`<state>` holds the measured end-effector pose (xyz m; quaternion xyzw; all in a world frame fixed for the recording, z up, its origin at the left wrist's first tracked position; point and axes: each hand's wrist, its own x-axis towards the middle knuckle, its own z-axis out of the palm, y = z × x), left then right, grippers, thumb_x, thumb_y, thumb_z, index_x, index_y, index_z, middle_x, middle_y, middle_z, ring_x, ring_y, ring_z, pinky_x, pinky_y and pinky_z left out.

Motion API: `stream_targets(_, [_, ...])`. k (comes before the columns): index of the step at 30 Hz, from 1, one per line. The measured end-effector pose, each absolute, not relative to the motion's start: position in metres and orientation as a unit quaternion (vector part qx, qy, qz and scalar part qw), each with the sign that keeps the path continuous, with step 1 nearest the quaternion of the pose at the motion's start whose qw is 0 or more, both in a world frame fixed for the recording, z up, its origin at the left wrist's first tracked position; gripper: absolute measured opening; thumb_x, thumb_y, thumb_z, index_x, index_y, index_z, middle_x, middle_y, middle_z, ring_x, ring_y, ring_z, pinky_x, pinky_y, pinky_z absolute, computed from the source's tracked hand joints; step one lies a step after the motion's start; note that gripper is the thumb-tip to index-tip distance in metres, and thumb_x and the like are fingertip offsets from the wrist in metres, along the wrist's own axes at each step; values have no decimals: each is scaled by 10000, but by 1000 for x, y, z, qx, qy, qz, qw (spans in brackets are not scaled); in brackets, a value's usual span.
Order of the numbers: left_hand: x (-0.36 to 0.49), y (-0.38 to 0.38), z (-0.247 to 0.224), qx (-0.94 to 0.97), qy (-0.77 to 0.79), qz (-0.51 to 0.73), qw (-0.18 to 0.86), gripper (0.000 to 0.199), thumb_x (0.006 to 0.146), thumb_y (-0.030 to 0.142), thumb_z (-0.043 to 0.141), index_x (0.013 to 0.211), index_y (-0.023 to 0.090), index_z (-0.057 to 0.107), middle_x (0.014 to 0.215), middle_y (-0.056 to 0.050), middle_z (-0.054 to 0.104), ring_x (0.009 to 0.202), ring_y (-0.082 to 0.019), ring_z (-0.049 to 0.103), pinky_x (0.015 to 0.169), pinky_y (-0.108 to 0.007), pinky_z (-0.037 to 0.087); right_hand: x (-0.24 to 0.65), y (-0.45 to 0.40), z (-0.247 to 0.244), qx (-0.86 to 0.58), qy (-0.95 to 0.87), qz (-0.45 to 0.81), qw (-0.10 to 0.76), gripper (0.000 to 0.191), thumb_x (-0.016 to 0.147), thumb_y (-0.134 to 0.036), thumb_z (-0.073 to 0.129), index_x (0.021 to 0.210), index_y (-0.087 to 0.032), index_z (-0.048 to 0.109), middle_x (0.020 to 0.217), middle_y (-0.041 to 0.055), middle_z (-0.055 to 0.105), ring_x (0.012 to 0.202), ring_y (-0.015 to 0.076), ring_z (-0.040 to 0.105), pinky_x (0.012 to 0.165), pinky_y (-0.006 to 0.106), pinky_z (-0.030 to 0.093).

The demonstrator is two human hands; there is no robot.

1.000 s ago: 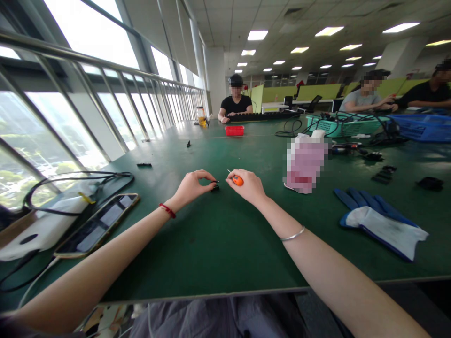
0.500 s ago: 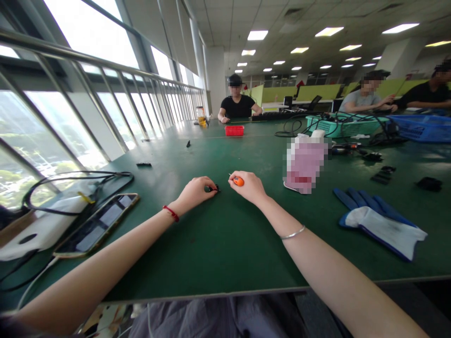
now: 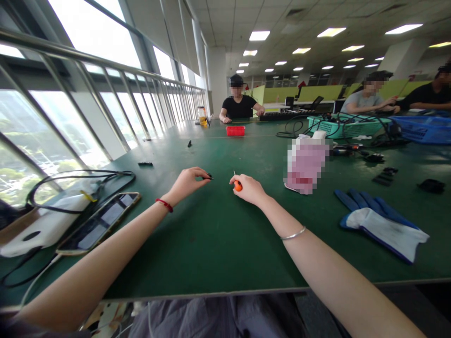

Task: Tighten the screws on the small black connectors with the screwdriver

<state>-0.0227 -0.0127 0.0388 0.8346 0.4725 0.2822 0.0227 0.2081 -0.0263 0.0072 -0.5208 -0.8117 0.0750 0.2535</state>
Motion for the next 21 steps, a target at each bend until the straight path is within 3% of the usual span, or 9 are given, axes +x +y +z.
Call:
stream_targets(3, [-63,-3,51,706,663,246,-19,224,736,310,570,844,189,725,865,-70,700,832,-239,633,748,-313,495,209,-26,7,-520,-814,73,249,223,725,-198,564,937,-246,613,992,34,622,862,188,584,735,304,442])
stream_targets(6, [-105,2,58,605,769,201,-50,264,722,301,571,893,166,719,925,-124,687,895,-298,619,739,-360,489,208,-26,6,-522,-814,71,244,224,727,-201,562,940,-248,616,988,33,619,849,188,584,711,295,442])
stream_targets(13, [-142,-3,67,527,835,156,31,309,674,346,647,912,158,703,1004,-143,651,971,-318,588,737,-371,476,207,-27,8,-527,-812,82,236,224,732,-198,556,943,-249,609,994,33,610,850,189,584,698,288,436])
stream_targets(21, [-157,-8,72,484,851,203,22,290,670,393,671,827,149,672,910,-93,667,913,-261,594,716,-319,458,207,-28,8,-524,-814,79,237,204,741,-209,558,935,-249,605,980,30,606,835,181,582,683,281,434])
